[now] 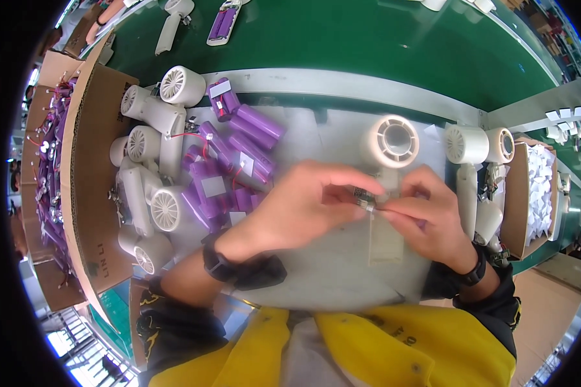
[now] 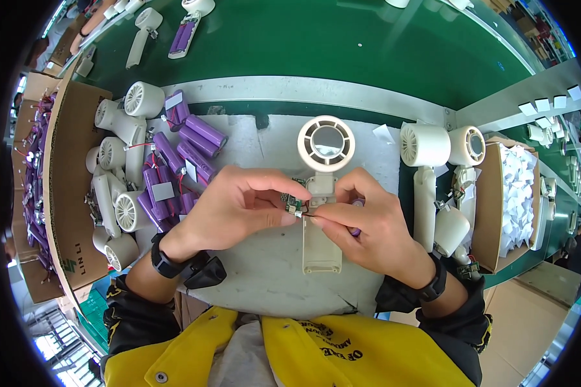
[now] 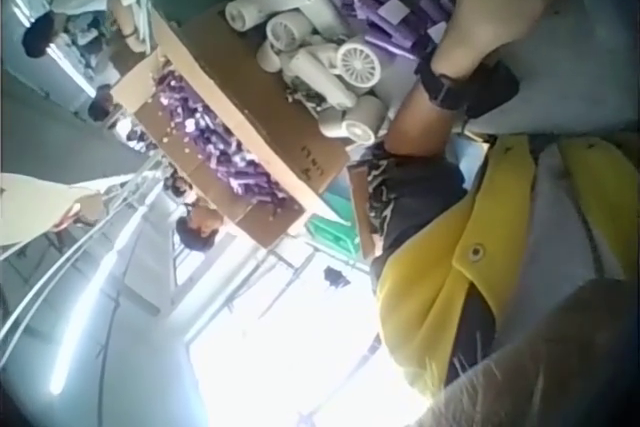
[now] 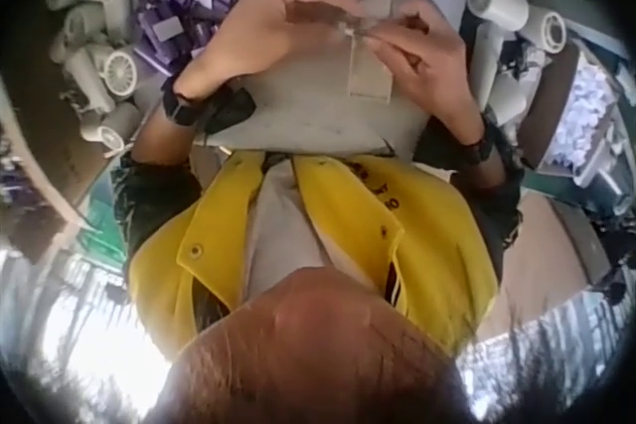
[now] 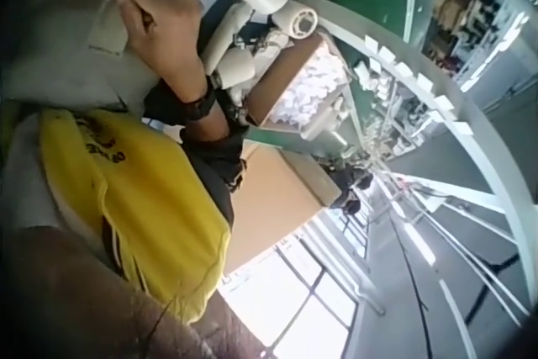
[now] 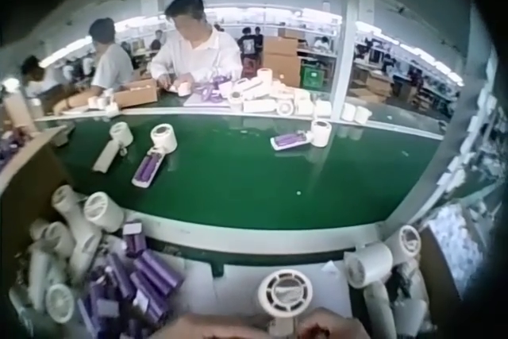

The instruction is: The person reaches into a box to retrieve batteries, places them on the table, and connects a battery to a circuit board. They then insert the batteries and the circuit board into a white fan housing, repeating the process.

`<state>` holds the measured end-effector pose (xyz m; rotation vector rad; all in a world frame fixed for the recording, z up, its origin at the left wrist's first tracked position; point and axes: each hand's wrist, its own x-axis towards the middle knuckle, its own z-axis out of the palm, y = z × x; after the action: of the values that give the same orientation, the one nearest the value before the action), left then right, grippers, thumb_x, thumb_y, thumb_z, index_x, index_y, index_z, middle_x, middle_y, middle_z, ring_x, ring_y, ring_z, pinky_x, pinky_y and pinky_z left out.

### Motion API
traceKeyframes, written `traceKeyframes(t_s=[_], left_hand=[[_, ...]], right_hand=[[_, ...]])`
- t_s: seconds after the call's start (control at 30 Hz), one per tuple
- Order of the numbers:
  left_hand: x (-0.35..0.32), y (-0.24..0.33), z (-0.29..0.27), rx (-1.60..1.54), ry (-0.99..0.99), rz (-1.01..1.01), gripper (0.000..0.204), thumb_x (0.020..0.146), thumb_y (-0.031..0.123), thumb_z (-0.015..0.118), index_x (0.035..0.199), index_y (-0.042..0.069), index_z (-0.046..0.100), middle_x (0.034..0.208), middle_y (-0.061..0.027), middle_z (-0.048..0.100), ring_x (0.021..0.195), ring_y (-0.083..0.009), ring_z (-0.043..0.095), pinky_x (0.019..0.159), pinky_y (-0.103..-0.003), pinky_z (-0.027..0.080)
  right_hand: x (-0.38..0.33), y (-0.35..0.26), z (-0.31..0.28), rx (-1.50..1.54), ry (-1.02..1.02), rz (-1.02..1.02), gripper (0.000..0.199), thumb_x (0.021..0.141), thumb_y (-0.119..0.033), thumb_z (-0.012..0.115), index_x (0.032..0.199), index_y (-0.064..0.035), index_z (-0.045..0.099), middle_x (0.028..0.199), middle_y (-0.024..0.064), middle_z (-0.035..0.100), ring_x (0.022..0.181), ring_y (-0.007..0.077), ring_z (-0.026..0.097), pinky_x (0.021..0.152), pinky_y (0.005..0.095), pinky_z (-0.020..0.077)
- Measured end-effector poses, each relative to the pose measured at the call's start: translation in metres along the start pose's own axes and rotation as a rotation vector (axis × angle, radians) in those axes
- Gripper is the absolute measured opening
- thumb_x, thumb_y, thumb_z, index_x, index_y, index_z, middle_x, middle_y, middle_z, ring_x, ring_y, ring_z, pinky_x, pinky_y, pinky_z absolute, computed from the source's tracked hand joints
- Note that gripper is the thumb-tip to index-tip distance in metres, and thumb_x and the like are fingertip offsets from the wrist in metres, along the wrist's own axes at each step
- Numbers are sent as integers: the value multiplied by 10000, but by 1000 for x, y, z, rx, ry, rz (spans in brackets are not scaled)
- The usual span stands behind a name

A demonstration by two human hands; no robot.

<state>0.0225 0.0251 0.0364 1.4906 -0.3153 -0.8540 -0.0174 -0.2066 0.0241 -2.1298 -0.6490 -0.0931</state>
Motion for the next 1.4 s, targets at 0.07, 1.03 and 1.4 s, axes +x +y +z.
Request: traceKeyframes(t_s=[0.07, 1.03, 1.4], left_hand=[[0, 1, 1, -11, 4, 3, 289, 860, -110, 664, 1131, -12, 671, 1052, -49, 653, 993, -111, 629, 861, -255, 531], [0, -1, 3, -32, 34, -1, 350, 837, -130, 671, 1164, -11, 638, 1073, -51, 644, 982, -120, 634, 891, -263, 534], [1, -2, 3, -111, 60, 33, 358, 831, -123, 691, 1160, -10, 610, 1075, -55, 652, 975, -119, 647, 887, -266, 543]], right_hand=[[-2, 0, 0, -28, 32, -16, 209, 717, -31, 812, 914, -71, 756, 823, 50, 543, 595, 150, 552, 504, 258, 447], [-1, 11, 3, -249, 105, -252, 286, 619, -30, 813, 893, -97, 761, 745, 15, 491, 559, 159, 513, 464, 284, 404], [-2, 9, 9, -252, 122, -201, 266, 631, -20, 805, 884, -85, 755, 749, 20, 512, 568, 163, 534, 469, 283, 414]])
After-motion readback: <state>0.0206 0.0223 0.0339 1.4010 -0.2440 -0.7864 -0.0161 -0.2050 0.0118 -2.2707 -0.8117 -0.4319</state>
